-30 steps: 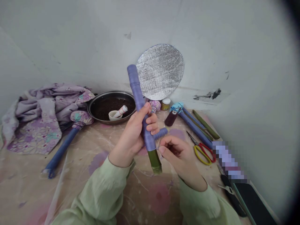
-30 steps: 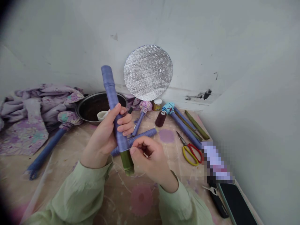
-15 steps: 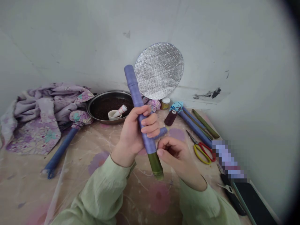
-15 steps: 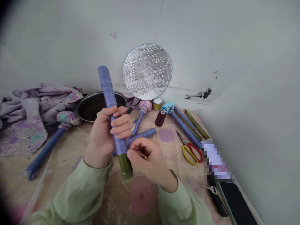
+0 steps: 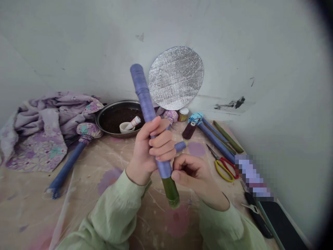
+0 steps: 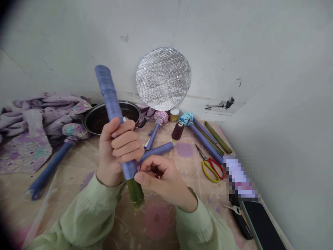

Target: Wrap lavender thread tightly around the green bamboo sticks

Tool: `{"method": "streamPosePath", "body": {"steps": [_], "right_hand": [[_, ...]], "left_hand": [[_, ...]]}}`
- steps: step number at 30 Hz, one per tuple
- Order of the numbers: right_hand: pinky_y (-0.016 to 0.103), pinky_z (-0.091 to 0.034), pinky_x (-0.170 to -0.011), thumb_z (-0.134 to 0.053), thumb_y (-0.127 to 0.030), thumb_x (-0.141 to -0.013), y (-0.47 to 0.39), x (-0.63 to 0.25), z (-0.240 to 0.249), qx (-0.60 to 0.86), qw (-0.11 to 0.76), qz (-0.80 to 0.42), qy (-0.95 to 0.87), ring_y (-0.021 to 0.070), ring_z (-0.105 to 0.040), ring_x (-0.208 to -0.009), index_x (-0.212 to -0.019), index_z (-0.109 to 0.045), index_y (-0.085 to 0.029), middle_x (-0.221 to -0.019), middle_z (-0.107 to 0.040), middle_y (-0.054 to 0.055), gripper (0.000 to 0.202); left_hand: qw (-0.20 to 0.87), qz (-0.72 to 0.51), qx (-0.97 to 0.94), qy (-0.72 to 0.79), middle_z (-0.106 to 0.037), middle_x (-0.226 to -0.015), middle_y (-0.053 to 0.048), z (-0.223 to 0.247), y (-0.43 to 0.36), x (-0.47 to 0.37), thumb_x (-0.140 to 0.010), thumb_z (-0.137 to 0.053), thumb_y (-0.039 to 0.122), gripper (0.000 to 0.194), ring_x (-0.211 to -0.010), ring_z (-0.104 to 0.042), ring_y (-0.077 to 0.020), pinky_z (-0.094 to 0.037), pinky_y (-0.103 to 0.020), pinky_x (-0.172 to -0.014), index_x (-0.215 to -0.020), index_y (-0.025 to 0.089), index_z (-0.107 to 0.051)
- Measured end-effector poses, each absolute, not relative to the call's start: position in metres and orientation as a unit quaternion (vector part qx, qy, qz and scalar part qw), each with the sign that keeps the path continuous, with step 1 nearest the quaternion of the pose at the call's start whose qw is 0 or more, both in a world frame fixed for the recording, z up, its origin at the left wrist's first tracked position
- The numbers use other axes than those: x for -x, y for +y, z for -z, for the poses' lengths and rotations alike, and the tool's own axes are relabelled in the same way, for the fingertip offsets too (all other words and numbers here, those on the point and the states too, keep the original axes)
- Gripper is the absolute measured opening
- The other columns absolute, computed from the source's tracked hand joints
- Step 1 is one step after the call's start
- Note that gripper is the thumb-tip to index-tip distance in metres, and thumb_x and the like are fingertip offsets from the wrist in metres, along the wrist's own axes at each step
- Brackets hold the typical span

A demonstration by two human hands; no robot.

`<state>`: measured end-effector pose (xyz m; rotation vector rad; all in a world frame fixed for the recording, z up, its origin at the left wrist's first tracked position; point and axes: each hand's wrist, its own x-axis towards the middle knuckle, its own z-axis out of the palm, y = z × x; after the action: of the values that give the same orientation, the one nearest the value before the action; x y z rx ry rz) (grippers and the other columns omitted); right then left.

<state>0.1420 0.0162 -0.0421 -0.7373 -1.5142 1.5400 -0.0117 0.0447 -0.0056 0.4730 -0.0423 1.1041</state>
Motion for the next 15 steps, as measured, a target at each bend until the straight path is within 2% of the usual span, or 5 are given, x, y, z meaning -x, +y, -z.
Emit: {"method": "streamPosePath", "body": {"steps": [5,11,15], "right_hand": [[0.021,-0.033,-0.046,-0.084,-0.047,-0.074,0.018,-0.139,0.036,0.276,0.406,-0.645,-0.585,0.009,-0.041,-0.052,-0.066,-0.058,-0.019,-0.061,-0.052,-0.004,0.039],[0.022,-0.035,-0.047,-0.086,-0.049,-0.073,0.018,-0.139,0.041,0.271,0.385,-0.676,-0.567,0.0089,-0.043,-0.051,-0.067,-0.058,-0.019,-0.061,-0.055,-0.003,0.041],[0.022,-0.036,-0.047,-0.084,-0.055,-0.072,0.021,-0.137,0.047,0.257,0.376,-0.681,-0.573,0.0094,-0.043,-0.051,-0.065,-0.057,-0.02,-0.058,-0.052,-0.004,0.045]], "left_hand": [[0.781,-0.582,-0.226,0.033,-0.007,-0.041,0.014,0.011,0.043,0.009,-0.079,-0.079,0.039,0.063,-0.032,0.008,0.0001,-0.013,-0.013,-0.024,-0.058,0.021,-0.022],[0.73,-0.634,-0.182,0.178,0.009,-0.044,0.015,0.015,0.039,0.0,-0.081,-0.066,0.068,0.07,-0.037,0.019,-0.0017,0.01,-0.024,-0.027,-0.059,0.023,-0.018],[0.679,-0.684,-0.167,0.208,0.012,-0.047,0.015,0.022,0.039,-0.003,-0.082,-0.064,0.068,0.068,-0.039,0.022,-0.0018,0.015,-0.026,-0.029,-0.06,0.023,-0.017]]}}
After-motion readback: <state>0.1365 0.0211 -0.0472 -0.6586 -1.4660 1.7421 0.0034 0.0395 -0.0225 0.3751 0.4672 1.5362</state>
